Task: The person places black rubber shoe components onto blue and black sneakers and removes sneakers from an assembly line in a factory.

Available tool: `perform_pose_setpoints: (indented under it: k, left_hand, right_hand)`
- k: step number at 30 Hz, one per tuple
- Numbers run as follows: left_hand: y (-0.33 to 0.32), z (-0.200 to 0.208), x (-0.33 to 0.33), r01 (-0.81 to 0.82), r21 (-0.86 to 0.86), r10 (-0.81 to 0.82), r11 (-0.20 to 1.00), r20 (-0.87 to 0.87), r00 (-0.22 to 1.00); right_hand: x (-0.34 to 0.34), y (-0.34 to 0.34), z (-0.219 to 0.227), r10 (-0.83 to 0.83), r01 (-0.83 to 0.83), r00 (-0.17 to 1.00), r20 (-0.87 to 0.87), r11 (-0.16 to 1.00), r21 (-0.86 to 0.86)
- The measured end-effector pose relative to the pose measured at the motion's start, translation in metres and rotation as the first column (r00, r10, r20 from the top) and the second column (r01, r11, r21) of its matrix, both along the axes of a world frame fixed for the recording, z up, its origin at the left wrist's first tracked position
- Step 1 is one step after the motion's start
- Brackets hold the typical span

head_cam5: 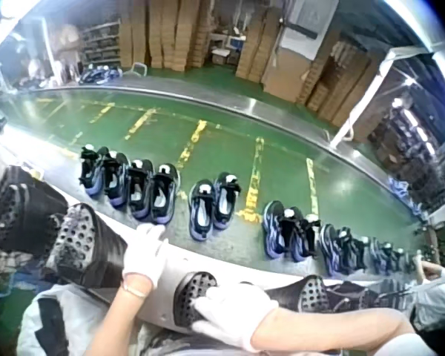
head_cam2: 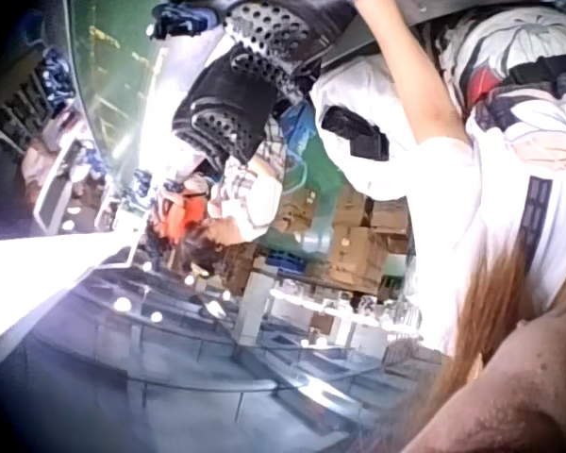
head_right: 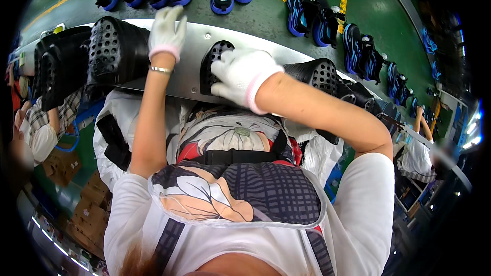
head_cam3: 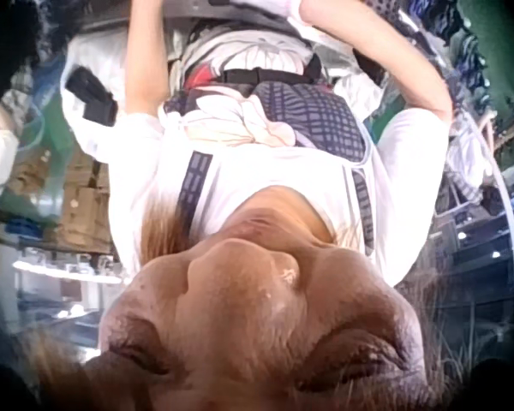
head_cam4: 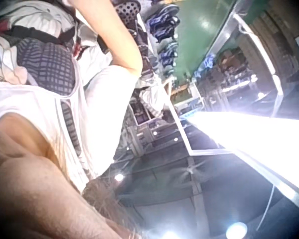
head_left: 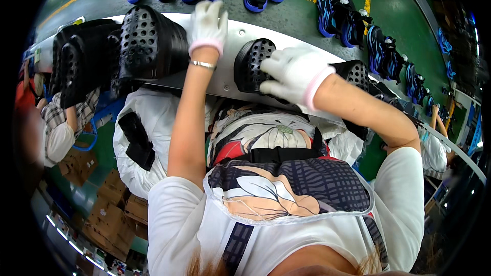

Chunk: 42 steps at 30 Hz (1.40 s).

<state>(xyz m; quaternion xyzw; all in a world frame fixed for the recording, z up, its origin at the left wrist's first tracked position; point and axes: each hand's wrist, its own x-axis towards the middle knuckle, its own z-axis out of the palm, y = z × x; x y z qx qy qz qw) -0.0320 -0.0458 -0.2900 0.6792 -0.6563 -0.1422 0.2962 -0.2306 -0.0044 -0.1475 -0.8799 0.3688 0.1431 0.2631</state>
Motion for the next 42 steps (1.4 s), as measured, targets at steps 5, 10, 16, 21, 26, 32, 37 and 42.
perform_pose_setpoints:
  k: [5,10,16,21,26,32,37,42]
  left_hand:
    - [0.059,-0.004,0.004,0.259,0.256,-0.363,0.931,0.699,0.616]
    - [0.087,-0.02,-0.003,0.06,0.185,-0.081,0.981,0.111,0.991]
    - [0.105,0.011,-0.011,-0.029,0.18,0.04,0.983,-0.055,0.998]
    - [0.109,0.015,-0.016,-0.017,0.155,0.029,0.988,-0.072,0.997]
    - [0.109,0.012,-0.016,0.025,0.143,-0.012,0.989,-0.089,0.996]
    - [0.104,0.057,-0.017,0.03,0.21,0.056,0.977,-0.392,0.918]
    - [0.093,0.084,-0.016,0.629,0.211,0.528,0.749,-0.763,-0.373]
    - [0.081,0.077,-0.021,0.548,0.176,0.436,0.818,-0.811,-0.39]
  right_hand:
    - [0.014,0.032,-0.041,0.119,-0.098,0.99,0.079,0.968,-0.232]
    - [0.018,0.043,-0.044,0.126,-0.113,0.991,0.045,0.965,-0.235]
    - [0.018,0.043,-0.053,0.153,-0.164,0.986,-0.059,0.95,-0.265]
    - [0.016,0.034,-0.052,0.14,-0.154,0.988,-0.07,0.954,-0.257]
    - [0.014,0.033,-0.051,0.167,-0.176,0.984,-0.055,0.958,-0.227]
    - [0.013,0.034,0.02,0.099,-0.093,0.995,0.03,0.983,-0.16]
    - [0.009,0.026,0.049,0.109,0.004,0.908,0.406,0.963,-0.268]
    - [0.005,0.009,0.041,-0.099,0.151,0.877,0.47,0.986,-0.075]
